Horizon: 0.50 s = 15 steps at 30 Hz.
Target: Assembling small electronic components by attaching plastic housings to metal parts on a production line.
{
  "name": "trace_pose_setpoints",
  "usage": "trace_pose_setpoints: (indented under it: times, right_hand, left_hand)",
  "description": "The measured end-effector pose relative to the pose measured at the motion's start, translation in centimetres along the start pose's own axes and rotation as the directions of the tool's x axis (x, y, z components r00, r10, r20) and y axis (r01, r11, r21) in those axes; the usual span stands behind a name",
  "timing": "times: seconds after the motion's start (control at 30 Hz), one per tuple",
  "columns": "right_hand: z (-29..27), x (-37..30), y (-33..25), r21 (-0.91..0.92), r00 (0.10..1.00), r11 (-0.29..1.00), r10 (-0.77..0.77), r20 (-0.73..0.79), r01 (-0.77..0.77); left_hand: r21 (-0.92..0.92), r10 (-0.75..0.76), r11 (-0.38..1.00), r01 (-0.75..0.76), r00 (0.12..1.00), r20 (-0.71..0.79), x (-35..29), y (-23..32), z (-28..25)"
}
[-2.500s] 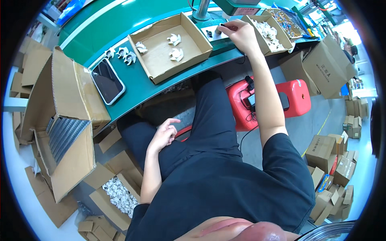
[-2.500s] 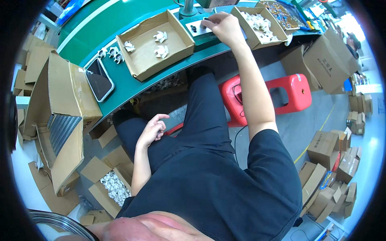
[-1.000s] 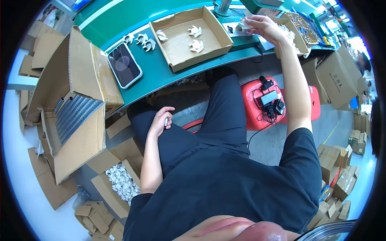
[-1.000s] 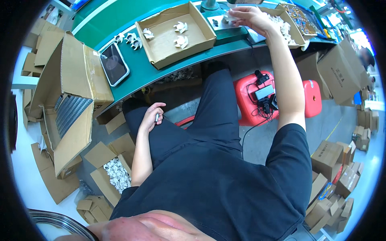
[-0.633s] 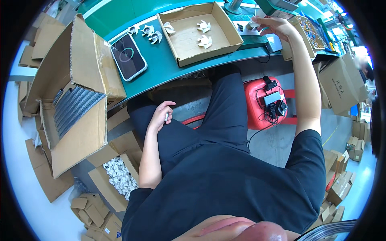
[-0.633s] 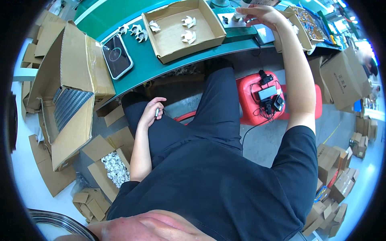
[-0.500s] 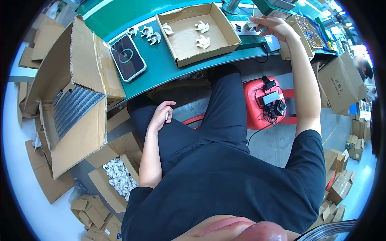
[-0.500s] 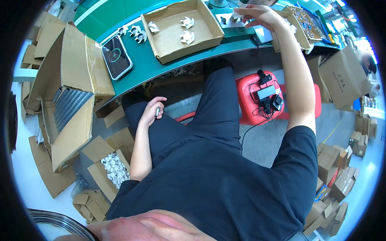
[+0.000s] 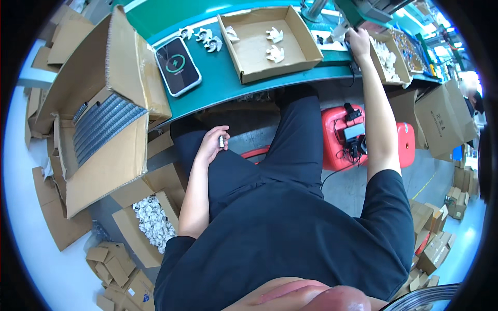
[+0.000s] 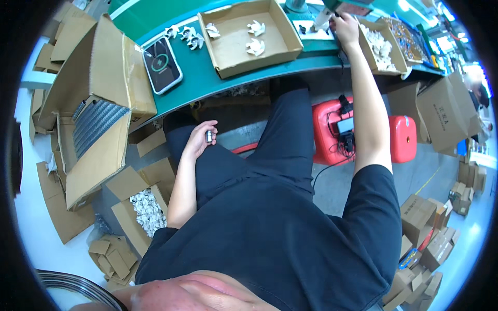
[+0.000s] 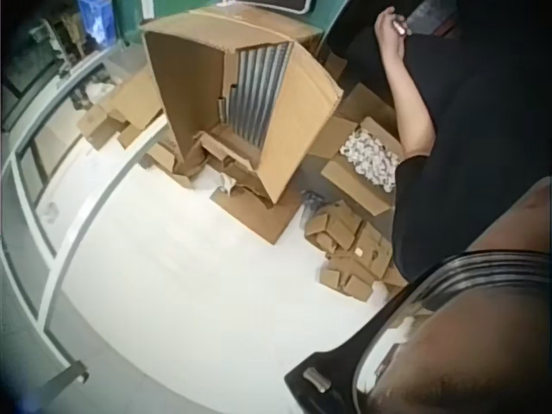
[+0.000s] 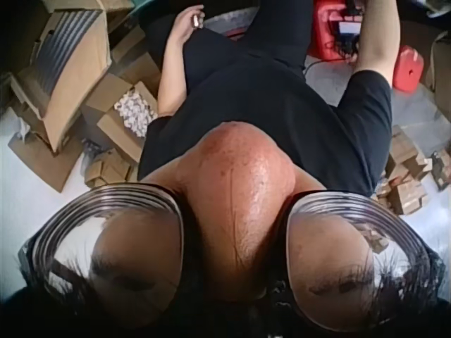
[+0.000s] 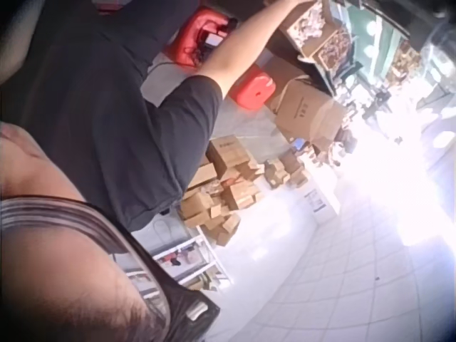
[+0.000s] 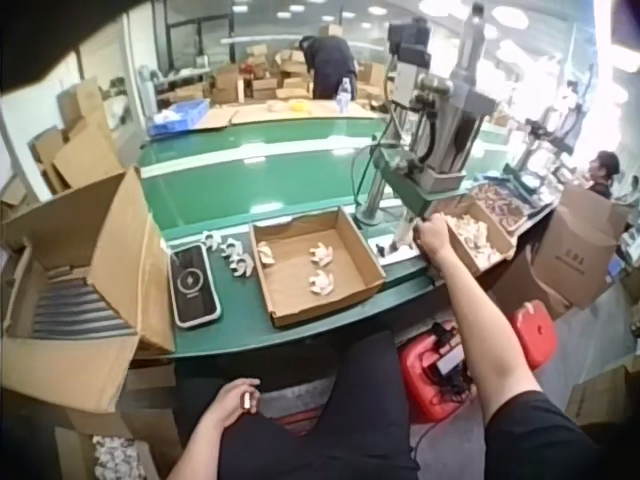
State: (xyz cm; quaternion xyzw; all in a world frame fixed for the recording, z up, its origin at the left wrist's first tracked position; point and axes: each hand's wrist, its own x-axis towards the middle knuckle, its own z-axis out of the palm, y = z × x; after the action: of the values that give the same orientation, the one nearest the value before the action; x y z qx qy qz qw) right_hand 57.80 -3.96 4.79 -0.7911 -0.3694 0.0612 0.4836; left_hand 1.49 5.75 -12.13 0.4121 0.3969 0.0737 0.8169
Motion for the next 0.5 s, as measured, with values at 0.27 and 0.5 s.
trace_pose_setpoints:
  times: [0.27,0.5]
  right_hand:
    - [2.2,-8.3,-7.1,0.068,0.934,0.932,-0.356,-0.011,0.356]
    - [4.1,-11.5,-6.8,-0.022,0.820,0.906,-0.393,-0.416,0.423]
  left_hand:
    - [-0.675,-0.082,0.736,0.042,0.996,-0.027,-1.7,-1.8,-0.7]
    - [-0.610,-0.068,0.760,0.224,0.961,0.267,-2.4,-3.8,3.3]
